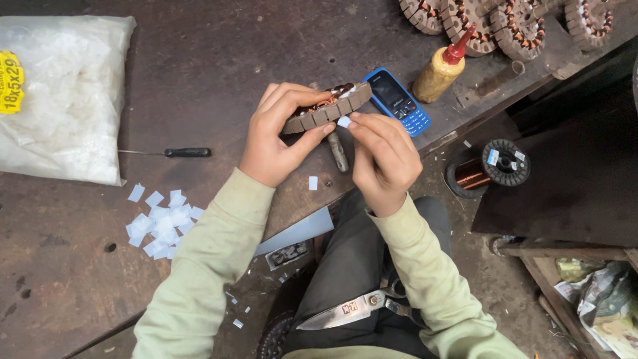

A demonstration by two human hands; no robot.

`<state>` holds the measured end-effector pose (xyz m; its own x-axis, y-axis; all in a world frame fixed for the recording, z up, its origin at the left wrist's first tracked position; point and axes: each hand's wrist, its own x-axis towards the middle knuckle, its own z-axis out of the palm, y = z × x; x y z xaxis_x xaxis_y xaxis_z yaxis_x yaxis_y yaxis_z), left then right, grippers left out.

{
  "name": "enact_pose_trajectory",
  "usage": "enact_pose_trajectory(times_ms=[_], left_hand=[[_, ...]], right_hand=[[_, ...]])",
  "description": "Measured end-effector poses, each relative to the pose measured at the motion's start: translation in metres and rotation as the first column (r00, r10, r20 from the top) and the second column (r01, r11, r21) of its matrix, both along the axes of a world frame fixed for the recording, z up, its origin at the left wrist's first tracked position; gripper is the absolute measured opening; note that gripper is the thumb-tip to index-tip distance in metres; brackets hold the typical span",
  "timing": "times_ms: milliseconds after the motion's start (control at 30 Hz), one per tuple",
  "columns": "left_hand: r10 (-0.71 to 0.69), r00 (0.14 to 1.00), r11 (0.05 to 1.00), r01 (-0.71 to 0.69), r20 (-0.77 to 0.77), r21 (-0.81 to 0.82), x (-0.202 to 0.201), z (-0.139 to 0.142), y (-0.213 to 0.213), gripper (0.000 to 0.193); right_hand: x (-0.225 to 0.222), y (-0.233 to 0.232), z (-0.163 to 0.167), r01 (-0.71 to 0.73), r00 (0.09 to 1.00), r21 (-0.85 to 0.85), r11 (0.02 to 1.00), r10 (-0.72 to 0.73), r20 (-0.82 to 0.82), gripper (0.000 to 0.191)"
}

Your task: The person cuts small white paper squares from a strip using scissors, then places them into slots on a copper-wound stator assembly. The person repeats this process for multiple slots on the stator.

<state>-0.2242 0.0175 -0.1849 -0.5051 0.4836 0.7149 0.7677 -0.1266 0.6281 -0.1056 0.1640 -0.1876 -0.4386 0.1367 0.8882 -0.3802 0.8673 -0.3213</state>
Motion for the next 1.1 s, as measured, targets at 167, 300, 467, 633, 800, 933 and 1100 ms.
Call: enact_pose_trajectory(times_ms=[167, 300, 467, 633, 800, 933, 1100], left_hand=[[0.002, 1.000, 1.000, -0.002, 0.020, -0.002, 0.000, -0.001, 0.000, 0.035], [0.000, 1.000, 1.000, 0.000, 0.005, -0.006, 0.000, -0.001, 0.000, 0.035], [0.002, 1.000, 1.000, -0.002, 0.000, -0.012, 0.000, -0.001, 0.000, 0.034], [0.001, 1.000, 1.000, -0.001, 0.002, -0.008, 0.000, 0.000, 0.000, 0.035], [0.003, 1.000, 1.000, -0.003, -0.004, -0.013, 0.000, 0.001, 0.000, 0.035], [0.004, 1.000, 1.000, -0.004, -0.012, -0.009, 0.001, 0.001, 0.001, 0.034], [0.016, 1.000, 1.000, -0.016, -0.003, -0.003, 0.002, 0.001, 0.002, 0.034]], right_hand=[[-0.001, 0.004, 0.000, 0.028, 0.999, 0.050, 0.998, -0.026, -0.038, 0.030], [-0.003, 0.005, 0.001, -0.007, 1.000, 0.095, 0.995, 0.008, -0.014, 0.031], [-0.001, 0.007, 0.002, -0.062, 0.998, 0.076, 0.995, 0.060, 0.022, 0.029], [0.001, 0.010, 0.007, -0.088, 0.995, 0.053, 0.995, 0.085, 0.049, 0.028], [0.002, 0.005, 0.009, -0.060, 0.997, 0.034, 0.998, 0.058, 0.059, 0.027], [0.003, 0.004, 0.012, -0.070, 0.996, 0.048, 0.996, 0.067, 0.061, 0.028], [0.004, 0.006, 0.016, -0.037, 0.998, 0.222, 0.974, 0.024, 0.064, 0.032]])
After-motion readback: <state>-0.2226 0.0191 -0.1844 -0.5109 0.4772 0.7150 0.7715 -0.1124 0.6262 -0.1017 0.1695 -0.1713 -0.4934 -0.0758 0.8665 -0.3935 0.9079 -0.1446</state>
